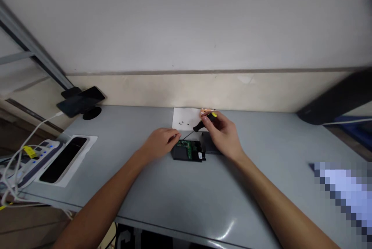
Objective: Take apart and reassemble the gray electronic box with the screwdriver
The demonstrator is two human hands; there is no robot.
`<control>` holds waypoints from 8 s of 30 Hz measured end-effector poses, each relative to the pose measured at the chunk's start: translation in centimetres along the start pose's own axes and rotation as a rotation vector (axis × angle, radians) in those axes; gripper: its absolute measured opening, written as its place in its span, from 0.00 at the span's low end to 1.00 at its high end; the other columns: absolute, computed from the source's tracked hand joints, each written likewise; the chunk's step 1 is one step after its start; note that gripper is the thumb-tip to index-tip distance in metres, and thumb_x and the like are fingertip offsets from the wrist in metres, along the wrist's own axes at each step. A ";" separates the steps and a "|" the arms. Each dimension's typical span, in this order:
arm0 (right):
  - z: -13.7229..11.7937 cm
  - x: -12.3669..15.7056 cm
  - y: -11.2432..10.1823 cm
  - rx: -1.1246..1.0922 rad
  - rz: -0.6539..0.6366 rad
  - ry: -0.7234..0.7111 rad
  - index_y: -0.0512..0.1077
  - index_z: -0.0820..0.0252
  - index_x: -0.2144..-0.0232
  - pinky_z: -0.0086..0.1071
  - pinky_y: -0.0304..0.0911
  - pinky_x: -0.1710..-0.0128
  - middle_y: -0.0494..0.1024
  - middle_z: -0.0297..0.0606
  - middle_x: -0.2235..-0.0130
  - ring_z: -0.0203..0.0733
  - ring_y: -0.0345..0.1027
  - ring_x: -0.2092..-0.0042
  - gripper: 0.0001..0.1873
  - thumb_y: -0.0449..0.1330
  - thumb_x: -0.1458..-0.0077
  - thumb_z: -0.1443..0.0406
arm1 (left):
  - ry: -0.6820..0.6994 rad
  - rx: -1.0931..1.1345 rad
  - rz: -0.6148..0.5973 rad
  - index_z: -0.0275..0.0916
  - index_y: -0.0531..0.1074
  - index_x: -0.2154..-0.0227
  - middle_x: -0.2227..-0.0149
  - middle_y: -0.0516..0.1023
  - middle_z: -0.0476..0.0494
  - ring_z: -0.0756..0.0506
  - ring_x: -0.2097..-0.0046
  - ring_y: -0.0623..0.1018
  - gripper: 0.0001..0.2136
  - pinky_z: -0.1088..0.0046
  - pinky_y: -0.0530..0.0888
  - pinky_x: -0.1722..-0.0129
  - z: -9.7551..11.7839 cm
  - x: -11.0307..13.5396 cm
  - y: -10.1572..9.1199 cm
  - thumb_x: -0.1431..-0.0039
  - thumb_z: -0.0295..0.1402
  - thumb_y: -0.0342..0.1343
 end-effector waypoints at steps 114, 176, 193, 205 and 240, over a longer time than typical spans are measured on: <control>-4.1 0.7 7.4 -0.498 -0.170 0.096 0.74 0.52 0.60 0.37 0.62 0.65 0.64 0.35 0.72 0.41 0.60 0.69 0.26 0.47 0.34 0.42 | -0.004 0.189 -0.005 0.39 0.74 0.70 0.71 0.74 0.50 0.50 0.71 0.69 0.14 0.72 0.63 0.69 -1.5 -0.3 1.7 0.29 0.35 0.50; -2.9 0.8 6.0 -0.566 -0.060 0.065 0.70 0.55 0.69 0.36 0.56 0.67 0.64 0.32 0.73 0.37 0.59 0.70 0.21 0.53 0.31 0.48 | -0.009 0.192 0.016 0.38 0.73 0.69 0.69 0.75 0.49 0.49 0.67 0.73 0.13 0.72 0.67 0.64 -1.2 -0.2 1.7 0.29 0.33 0.49; -3.6 0.9 5.9 -0.480 -0.094 0.051 0.68 0.54 0.72 0.35 0.60 0.65 0.68 0.33 0.72 0.37 0.62 0.69 0.21 0.55 0.33 0.48 | -0.038 0.165 -0.010 0.40 0.75 0.68 0.68 0.77 0.49 0.49 0.67 0.74 0.12 0.72 0.68 0.64 -1.1 -0.2 1.5 0.29 0.33 0.49; -1.9 0.5 6.1 -0.641 -0.045 0.114 0.59 0.53 0.72 0.32 0.51 0.75 0.56 0.26 0.77 0.34 0.49 0.75 0.24 0.60 0.39 0.44 | -0.050 0.184 -0.010 0.39 0.71 0.71 0.69 0.74 0.49 0.49 0.67 0.72 0.14 0.72 0.67 0.64 -1.1 -0.1 1.5 0.28 0.35 0.49; -2.0 0.7 6.4 -0.694 -0.137 0.172 0.60 0.52 0.69 0.35 0.62 0.63 0.69 0.31 0.71 0.38 0.64 0.67 0.20 0.63 0.39 0.48 | -0.077 0.203 -0.029 0.39 0.72 0.71 0.70 0.74 0.50 0.49 0.68 0.72 0.15 0.73 0.67 0.64 -1.3 -0.1 1.6 0.28 0.36 0.48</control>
Point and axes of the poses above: each hand's wrist, its own x-axis away from the middle knuckle, its own y-axis out of the palm, z = x × y, the point moved 10 cm from there along -x, towards the middle knuckle
